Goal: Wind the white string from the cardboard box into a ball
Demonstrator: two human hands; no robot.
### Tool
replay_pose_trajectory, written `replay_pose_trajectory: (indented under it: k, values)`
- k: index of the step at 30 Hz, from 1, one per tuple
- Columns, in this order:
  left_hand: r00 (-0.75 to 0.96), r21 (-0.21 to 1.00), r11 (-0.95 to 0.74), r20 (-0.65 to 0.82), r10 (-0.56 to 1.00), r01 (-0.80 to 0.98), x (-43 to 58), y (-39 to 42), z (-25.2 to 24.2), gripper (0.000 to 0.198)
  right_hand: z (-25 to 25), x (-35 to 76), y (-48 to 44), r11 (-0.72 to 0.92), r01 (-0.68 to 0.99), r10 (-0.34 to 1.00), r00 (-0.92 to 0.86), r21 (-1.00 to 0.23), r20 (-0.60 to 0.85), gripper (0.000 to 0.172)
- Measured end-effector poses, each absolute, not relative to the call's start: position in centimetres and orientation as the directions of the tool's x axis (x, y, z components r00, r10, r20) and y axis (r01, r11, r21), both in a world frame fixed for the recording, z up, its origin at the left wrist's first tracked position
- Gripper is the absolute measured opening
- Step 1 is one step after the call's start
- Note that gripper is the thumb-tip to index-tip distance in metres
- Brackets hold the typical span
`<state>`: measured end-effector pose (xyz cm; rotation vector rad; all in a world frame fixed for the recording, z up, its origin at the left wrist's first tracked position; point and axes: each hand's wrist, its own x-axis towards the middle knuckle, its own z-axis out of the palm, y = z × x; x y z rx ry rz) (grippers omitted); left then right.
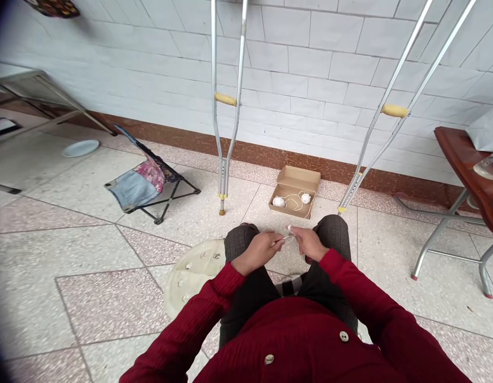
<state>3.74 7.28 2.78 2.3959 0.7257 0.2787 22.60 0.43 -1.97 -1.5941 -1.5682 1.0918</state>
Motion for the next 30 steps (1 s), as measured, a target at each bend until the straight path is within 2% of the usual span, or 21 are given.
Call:
replay_pose_trajectory:
  k: [2, 4, 7, 10, 12, 15, 17, 19, 22, 24, 27, 30]
  values:
    - [0.834, 0.565, -0.719, 0.095, 0.544, 0.404, 3.4, 8.6, 3.6, 0.029, -1.7, 21.8, -0.8, -0.078, 0.441, 0.974, -0.159, -0.894, -0.163, 0.039]
    - [0.832, 0.572, -0.726, 0.13, 0.54, 0.382, 3.4, 9.6, 4.0, 0.029, -0.7, 21.0, -1.9, -0.111, 0.326, 0.946, -0.254, -0.939, -0.201, 0.039]
    - [0.815, 0.691, -0.623, 0.084, 0.573, 0.367, 3.7, 9.7, 3.3, 0.031, 1.4, 20.7, -2.2, -0.159, 0.121, 0.921, -0.339, -0.98, -0.192, 0.043]
    - [0.785, 0.782, -0.479, -0.022, 0.619, 0.399, 4.1, 8.1, 1.7, 0.036, 3.1, 21.6, -1.2, -0.129, 0.023, 0.953, -0.274, -0.991, -0.13, 0.049]
    - [0.781, 0.785, -0.45, -0.068, 0.62, 0.426, 4.0, 6.8, 0.9, 0.037, 3.4, 22.5, -0.3, -0.089, 0.047, 0.976, -0.197, -0.995, -0.097, 0.056]
    - [0.808, 0.766, -0.484, -0.077, 0.584, 0.423, 3.5, 5.7, 1.0, 0.035, 2.2, 23.3, 0.5, -0.071, 0.213, 0.985, -0.137, -0.975, -0.102, 0.068]
    - [0.82, 0.731, -0.548, -0.028, 0.571, 0.407, 3.1, 6.1, 1.8, 0.034, 1.1, 23.2, 0.2, -0.088, 0.32, 0.975, -0.166, -0.944, -0.147, 0.074]
    - [0.823, 0.685, -0.614, 0.039, 0.567, 0.391, 2.7, 7.1, 3.0, 0.032, 0.3, 22.8, -0.8, -0.122, 0.342, 0.934, -0.278, -0.932, -0.224, 0.076]
    - [0.829, 0.669, -0.65, 0.091, 0.552, 0.36, 2.4, 8.6, 4.2, 0.031, 1.4, 22.3, -2.5, -0.247, 0.175, 0.806, -0.509, -0.953, -0.302, 0.075]
    - [0.837, 0.726, -0.604, 0.074, 0.543, 0.328, 2.6, 8.8, 4.1, 0.032, 3.5, 22.4, -3.2, -0.316, 0.001, 0.779, -0.57, -0.949, -0.26, 0.076]
    - [0.839, 0.825, -0.473, -0.002, 0.544, 0.309, 3.4, 7.6, 3.1, 0.036, 6.7, 23.4, -2.8, -0.261, -0.215, 0.873, -0.469, -0.941, -0.135, 0.078]
    - [0.852, 0.851, -0.415, -0.068, 0.519, 0.32, 4.0, 6.0, 2.3, 0.038, 7.2, 24.6, -1.6, -0.171, -0.217, 0.939, -0.333, -0.961, -0.092, 0.083]
